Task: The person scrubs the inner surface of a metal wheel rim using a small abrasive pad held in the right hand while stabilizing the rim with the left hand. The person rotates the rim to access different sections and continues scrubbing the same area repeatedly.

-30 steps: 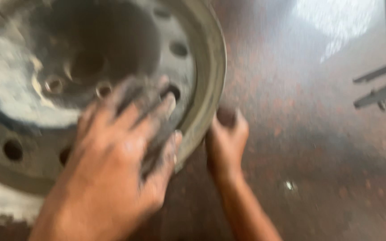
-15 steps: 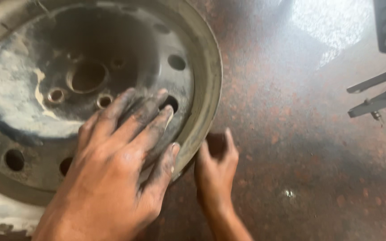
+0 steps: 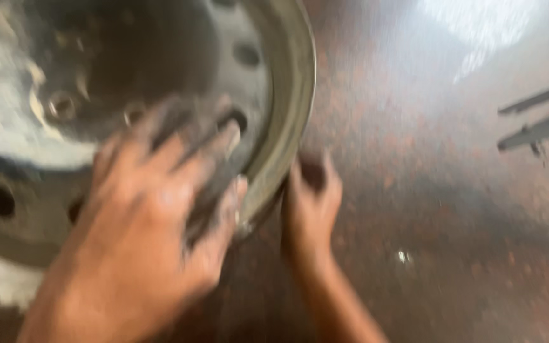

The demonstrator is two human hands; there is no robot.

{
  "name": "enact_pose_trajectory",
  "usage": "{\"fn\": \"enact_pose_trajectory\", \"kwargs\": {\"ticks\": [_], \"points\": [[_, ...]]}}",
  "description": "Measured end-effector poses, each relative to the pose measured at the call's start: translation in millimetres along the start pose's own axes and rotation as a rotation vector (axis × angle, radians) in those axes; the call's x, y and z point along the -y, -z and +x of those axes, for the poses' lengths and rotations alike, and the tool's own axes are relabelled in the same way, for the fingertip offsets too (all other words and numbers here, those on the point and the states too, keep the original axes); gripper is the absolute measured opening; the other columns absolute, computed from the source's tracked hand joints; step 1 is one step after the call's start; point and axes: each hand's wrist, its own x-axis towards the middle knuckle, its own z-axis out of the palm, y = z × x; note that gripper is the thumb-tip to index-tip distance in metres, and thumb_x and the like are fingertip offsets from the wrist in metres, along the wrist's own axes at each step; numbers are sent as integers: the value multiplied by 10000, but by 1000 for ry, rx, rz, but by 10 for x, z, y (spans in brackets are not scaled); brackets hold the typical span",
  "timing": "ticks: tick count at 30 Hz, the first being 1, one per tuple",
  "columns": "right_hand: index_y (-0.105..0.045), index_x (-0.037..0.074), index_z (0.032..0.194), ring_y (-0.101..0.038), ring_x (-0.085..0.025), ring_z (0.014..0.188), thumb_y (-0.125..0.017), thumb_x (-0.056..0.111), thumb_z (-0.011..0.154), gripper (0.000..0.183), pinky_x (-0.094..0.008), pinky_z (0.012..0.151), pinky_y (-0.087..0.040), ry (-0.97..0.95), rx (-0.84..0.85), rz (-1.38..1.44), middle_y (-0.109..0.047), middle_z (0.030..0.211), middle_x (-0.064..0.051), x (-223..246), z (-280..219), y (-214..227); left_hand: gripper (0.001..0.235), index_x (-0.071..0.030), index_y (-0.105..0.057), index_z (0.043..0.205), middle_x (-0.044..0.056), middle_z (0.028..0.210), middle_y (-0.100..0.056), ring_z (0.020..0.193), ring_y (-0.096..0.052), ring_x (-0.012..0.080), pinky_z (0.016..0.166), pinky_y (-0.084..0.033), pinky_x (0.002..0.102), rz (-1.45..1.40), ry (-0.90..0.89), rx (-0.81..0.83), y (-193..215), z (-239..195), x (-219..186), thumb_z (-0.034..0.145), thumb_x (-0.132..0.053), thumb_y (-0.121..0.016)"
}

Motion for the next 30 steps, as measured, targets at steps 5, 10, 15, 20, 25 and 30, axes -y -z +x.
{"fn": "enact_pose_trajectory", "kwargs": {"ticks": [5, 10, 15, 20, 25, 30], "points": [[-663, -42, 1130, -697, -215, 906, -697, 129, 922, 271, -353, 846, -574, 157, 76, 151, -734, 1030, -146, -11, 200, -169, 502, -19, -596, 1399, 159, 1490, -532, 1432, -364, 440, 1180, -231, 569, 77, -66, -21, -89, -58, 93, 987, -305, -572], [-686, -41, 1049, -706, -173, 880, -677, 174, 964, 232, -322, 820, -580, 168, -27, -29, -747, 941, -102, 126, -37, -159, 517, 7, -601, 1350, 165, 1484, -550, 1416, -380, 442, 1160, -250, 566, 40, -77, -52, -25, 110, 56, 918, -277, -577], [-649, -49, 1026, -617, -168, 764, -689, 129, 949, 198, -338, 682, -524, 148, 43, 137, -699, 899, -94, -30, 230, -127, 495, -46, -620, 1401, 116, 1446, -584, 1415, -392, 432, 1174, -243, 574, 96, -36, -2, -97, -57, 84, 982, -310, -599], [-676, -31, 1030, -683, -146, 834, -656, 155, 960, 200, -286, 790, -543, 165, -57, -3, -728, 916, -85, 55, 10, -148, 501, -5, -615, 1347, 160, 1456, -566, 1405, -386, 432, 1142, -265, 558, 45, -34, -42, -3, 88, 2, 919, -264, -588], [-639, -38, 978, -650, -190, 734, -668, 143, 961, 183, -329, 660, -552, 67, -80, -155, -689, 856, -105, -42, 8, -89, 464, -43, -629, 1366, 139, 1442, -585, 1431, -385, 406, 1170, -252, 552, 69, -14, 1, -16, -37, -36, 981, -298, -590], [-667, -27, 962, -641, -153, 732, -684, 121, 933, 152, -310, 654, -542, 47, -39, 10, -706, 854, -88, 14, 134, -96, 459, -29, -627, 1335, 155, 1455, -573, 1418, -380, 418, 1153, -264, 567, 34, 15, -6, -14, -14, -38, 950, -274, -579]]}}
